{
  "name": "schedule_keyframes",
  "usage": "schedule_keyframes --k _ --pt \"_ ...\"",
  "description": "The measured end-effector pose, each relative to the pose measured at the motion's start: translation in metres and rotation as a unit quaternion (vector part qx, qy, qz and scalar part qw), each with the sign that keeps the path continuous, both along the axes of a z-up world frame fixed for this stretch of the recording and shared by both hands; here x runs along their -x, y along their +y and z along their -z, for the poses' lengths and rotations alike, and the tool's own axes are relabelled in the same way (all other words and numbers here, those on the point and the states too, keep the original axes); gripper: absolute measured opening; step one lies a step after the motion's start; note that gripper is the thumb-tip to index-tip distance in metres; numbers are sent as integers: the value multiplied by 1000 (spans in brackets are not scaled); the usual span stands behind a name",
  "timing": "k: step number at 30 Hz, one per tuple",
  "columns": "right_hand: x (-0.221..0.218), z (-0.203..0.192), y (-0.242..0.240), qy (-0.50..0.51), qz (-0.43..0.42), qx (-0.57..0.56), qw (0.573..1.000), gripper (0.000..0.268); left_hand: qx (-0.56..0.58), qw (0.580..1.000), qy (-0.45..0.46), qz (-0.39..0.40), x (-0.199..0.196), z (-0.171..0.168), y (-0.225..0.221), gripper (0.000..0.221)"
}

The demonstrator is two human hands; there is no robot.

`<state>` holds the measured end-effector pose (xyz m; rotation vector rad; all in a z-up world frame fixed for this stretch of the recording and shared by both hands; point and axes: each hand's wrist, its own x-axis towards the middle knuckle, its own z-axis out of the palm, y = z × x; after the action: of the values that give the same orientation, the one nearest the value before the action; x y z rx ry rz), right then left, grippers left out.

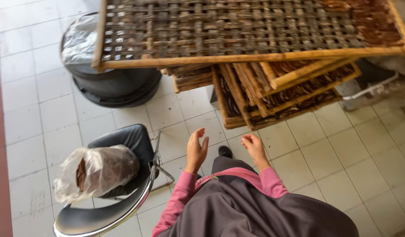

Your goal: The person picks up dried banana slices from a woven bamboo tray by hand and places them into a clear plastic bag resting on a chair.

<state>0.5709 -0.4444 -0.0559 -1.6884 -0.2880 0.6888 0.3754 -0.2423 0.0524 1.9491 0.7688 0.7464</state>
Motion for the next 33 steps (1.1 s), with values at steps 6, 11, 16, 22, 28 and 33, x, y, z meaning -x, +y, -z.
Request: schedule_keyframes --k 6,11,16,22,28,33 --pt "-27 -33 -37 -34 -45 -49 997 10 20 989 4 146 -93 -5 -80 38" --pt "-91 -64 -113 -55 -15 -75 996 10 42 977 -15 207 -179 -9 -155 38" --pt "-176 -101 -177 -138 -34 -51 989 10 37 968 -73 238 -273 -18 -233 38" --pt "-267 -156 -216 -224 -76 -28 971 12 48 965 -119 230 -363 -47 -287 33" --pt "-345 -210 -233 -339 -150 -31 928 13 15 963 -120 241 -429 -85 -296 32" --pt "-417 -249 -221 -405 -155 -24 901 12 14 954 -144 263 -506 -106 -277 33"
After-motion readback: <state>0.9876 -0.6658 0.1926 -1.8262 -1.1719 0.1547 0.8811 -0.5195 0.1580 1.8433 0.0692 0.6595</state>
